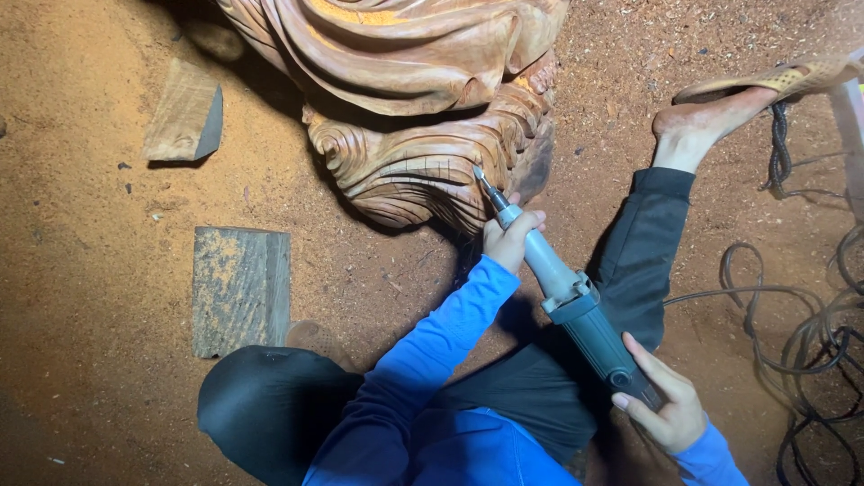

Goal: The person uses a rotary tool to carve intricate details into a large wooden sculpture while sitting on the ground.

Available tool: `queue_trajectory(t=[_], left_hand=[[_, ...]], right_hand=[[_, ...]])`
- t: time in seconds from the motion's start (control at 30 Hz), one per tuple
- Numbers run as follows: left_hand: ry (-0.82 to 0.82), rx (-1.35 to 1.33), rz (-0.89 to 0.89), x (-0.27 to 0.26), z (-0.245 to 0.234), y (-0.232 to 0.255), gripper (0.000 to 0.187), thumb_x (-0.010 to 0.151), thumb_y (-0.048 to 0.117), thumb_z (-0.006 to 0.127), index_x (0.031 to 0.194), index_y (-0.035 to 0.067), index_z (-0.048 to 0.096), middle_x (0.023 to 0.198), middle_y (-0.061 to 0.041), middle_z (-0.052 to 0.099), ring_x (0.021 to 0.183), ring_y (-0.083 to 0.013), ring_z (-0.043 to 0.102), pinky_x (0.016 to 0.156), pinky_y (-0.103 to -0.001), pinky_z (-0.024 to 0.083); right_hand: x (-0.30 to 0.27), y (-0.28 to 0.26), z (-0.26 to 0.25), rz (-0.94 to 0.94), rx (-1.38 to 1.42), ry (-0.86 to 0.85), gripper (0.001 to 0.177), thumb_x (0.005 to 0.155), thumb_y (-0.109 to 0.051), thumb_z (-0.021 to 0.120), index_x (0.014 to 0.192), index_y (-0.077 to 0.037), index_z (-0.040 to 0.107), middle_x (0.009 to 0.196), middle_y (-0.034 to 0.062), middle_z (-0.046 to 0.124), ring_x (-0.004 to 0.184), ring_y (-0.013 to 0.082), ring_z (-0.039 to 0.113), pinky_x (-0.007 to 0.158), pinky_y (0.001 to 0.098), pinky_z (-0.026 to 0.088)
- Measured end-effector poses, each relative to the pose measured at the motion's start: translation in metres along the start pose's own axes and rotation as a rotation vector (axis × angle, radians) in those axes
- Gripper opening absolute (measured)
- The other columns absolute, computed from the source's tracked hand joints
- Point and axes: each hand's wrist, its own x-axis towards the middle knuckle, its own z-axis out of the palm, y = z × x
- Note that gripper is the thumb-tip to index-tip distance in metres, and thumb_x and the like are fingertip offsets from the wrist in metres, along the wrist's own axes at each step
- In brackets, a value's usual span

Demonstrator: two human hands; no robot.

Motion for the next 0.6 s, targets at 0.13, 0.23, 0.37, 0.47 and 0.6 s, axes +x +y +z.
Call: queue_trajectory(t=[0.13, 0.23, 0.37, 0.47, 0.6], left_hand=[[0.014, -0.029, -0.011, 0.000, -0.001, 0.000, 0.089, 0.066, 0.023, 0.077, 0.146, -0.007, 0.053, 0.083, -0.012, 0.073, 0.075, -0.0170, 0.073, 0.066, -0.027, 0.057], [0.018, -0.018, -0.016, -0.003, -0.002, 0.006, 0.075, 0.065, 0.023, 0.078, 0.130, -0.010, 0.062, 0.120, -0.012, 0.064, 0.075, -0.0186, 0.073, 0.065, -0.027, 0.056], [-0.017, 0.023, -0.028, -0.002, -0.005, -0.002, 0.086, 0.064, 0.024, 0.078, 0.142, -0.007, 0.058, 0.095, -0.017, 0.076, 0.070, -0.0158, 0.069, 0.067, -0.028, 0.056], [-0.037, 0.033, -0.017, -0.009, -0.007, -0.001, 0.094, 0.067, 0.020, 0.077, 0.154, -0.001, 0.047, 0.073, -0.013, 0.073, 0.070, -0.0174, 0.071, 0.069, -0.029, 0.057], [-0.040, 0.061, -0.022, -0.010, -0.009, 0.001, 0.097, 0.065, 0.023, 0.078, 0.153, -0.002, 0.047, 0.073, -0.017, 0.073, 0.069, -0.0164, 0.070, 0.063, -0.028, 0.058]], right_hand=[[-0.002, -0.006, 0.006, 0.005, 0.024, 0.018, 0.086, 0.073, -0.020, 0.082, 0.150, -0.004, 0.049, 0.152, 0.0194, 0.055, 0.138, 0.0263, 0.057, 0.119, 0.0362, 0.041], [-0.004, -0.012, 0.011, 0.000, 0.032, 0.031, 0.085, 0.074, -0.020, 0.081, 0.150, -0.003, 0.048, 0.151, 0.0198, 0.056, 0.137, 0.0270, 0.058, 0.119, 0.0362, 0.042], [-0.010, -0.012, 0.013, 0.061, 0.064, 0.020, 0.087, 0.073, -0.018, 0.081, 0.151, -0.003, 0.046, 0.154, 0.0187, 0.053, 0.139, 0.0277, 0.055, 0.119, 0.0388, 0.041], [-0.017, -0.014, 0.012, 0.161, 0.047, 0.006, 0.089, 0.073, -0.024, 0.081, 0.153, -0.008, 0.047, 0.152, 0.0155, 0.057, 0.132, 0.0259, 0.062, 0.112, 0.0381, 0.048], [-0.021, -0.021, 0.018, 0.135, 0.032, 0.018, 0.089, 0.072, -0.020, 0.081, 0.153, -0.007, 0.047, 0.155, 0.0153, 0.053, 0.138, 0.0258, 0.057, 0.117, 0.0387, 0.042]])
